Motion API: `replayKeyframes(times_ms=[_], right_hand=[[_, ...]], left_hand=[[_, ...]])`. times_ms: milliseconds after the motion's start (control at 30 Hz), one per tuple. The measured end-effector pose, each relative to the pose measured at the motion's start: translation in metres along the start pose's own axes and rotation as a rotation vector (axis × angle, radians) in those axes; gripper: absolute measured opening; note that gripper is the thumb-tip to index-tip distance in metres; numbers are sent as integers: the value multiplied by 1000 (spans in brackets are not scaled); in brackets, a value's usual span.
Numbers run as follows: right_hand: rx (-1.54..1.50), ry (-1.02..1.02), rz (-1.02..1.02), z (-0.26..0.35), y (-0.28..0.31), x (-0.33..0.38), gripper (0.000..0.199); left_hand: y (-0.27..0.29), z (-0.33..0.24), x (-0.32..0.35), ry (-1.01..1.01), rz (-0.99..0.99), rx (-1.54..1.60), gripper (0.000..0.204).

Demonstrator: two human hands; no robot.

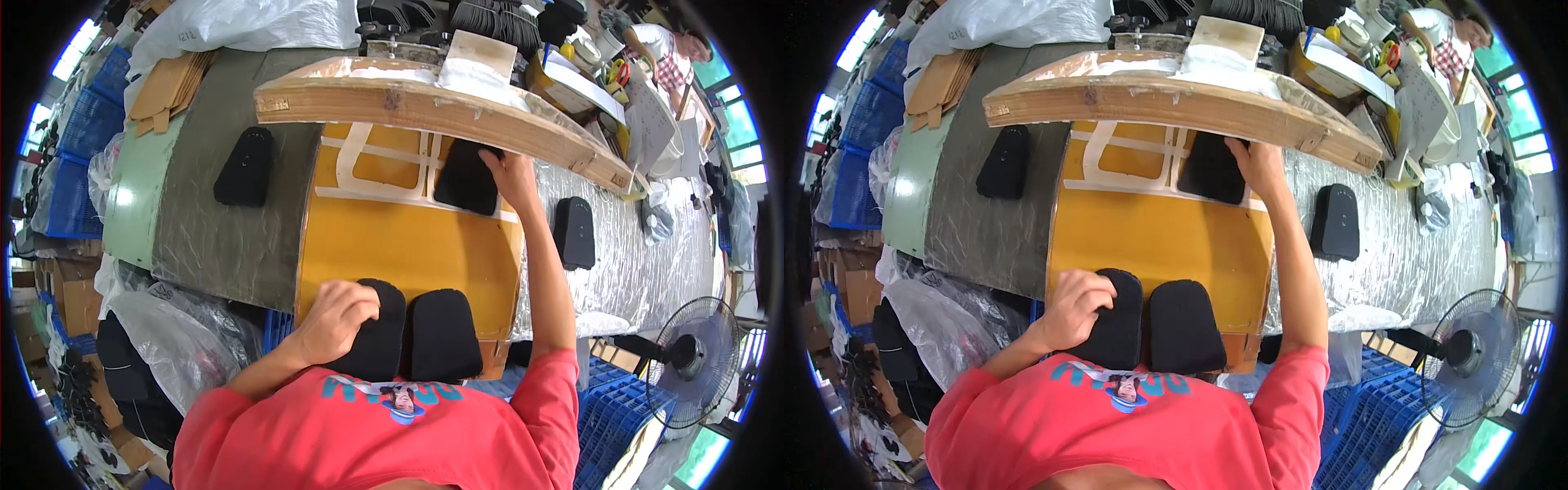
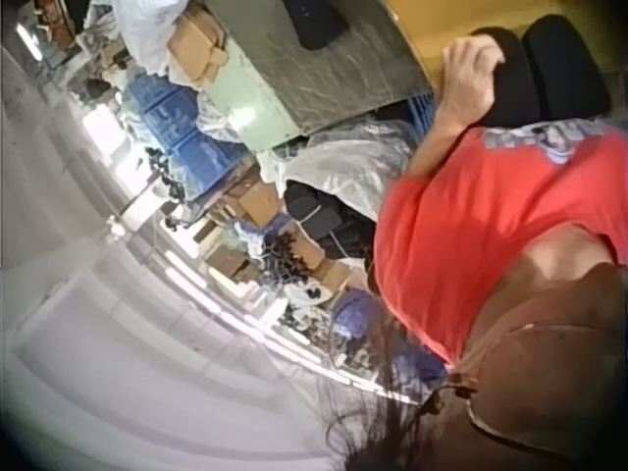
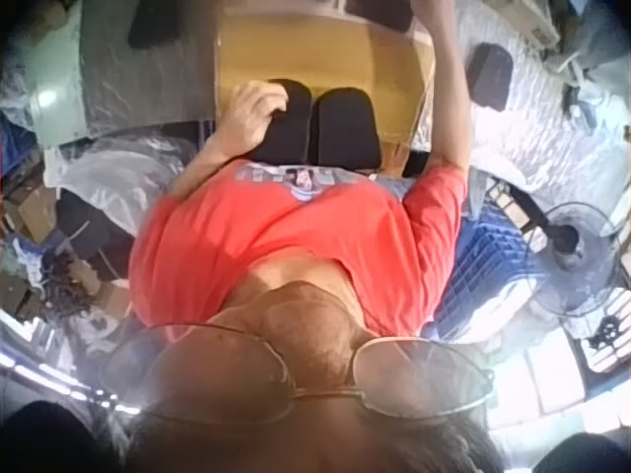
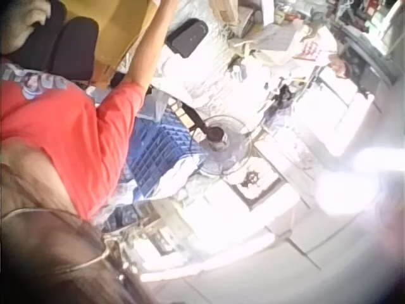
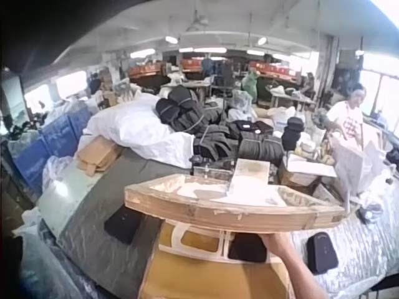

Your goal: Screen printing white patterns onto black shoe components using a squeegee and stencil.

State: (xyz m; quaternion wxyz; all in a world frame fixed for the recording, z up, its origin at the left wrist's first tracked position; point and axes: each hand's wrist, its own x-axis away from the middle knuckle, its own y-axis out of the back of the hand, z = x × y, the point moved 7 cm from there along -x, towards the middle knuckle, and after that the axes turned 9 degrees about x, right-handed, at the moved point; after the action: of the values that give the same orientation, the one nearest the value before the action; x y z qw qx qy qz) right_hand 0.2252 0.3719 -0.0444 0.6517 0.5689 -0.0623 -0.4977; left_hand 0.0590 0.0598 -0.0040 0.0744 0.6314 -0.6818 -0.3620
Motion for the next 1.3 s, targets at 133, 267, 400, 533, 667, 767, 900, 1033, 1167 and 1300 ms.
replayKeyframes(times_ms=[133,267,400,533,667,767,900,1033,1167,1300], right_hand=[[165,63,-99,-6,-31,-19,29],[85,72,81,24,-50,-5,41],[179,-1,254,36,-56,7,54],[274,-42,80,43,-59,16,55],[370,-18,-34,42,-52,10,51],[254,41,71,35,-53,4,49],[191,47,268,33,-65,5,57],[233,127,99,34,-58,10,63],[199,171,127,50,-56,7,80],[136,66,317,40,-60,9,93]], left_hand=[[-3,6,1,18,46,16,26],[2,12,-9,78,46,71,36],[4,18,-20,154,59,203,48],[11,27,-20,289,91,491,42],[34,45,-15,428,-145,768,34],[63,70,-20,437,-337,741,32],[79,106,-53,521,-395,703,30],[60,151,-107,379,-322,662,27],[46,204,-150,266,-464,336,22],[21,198,-177,168,-217,-296,24]])
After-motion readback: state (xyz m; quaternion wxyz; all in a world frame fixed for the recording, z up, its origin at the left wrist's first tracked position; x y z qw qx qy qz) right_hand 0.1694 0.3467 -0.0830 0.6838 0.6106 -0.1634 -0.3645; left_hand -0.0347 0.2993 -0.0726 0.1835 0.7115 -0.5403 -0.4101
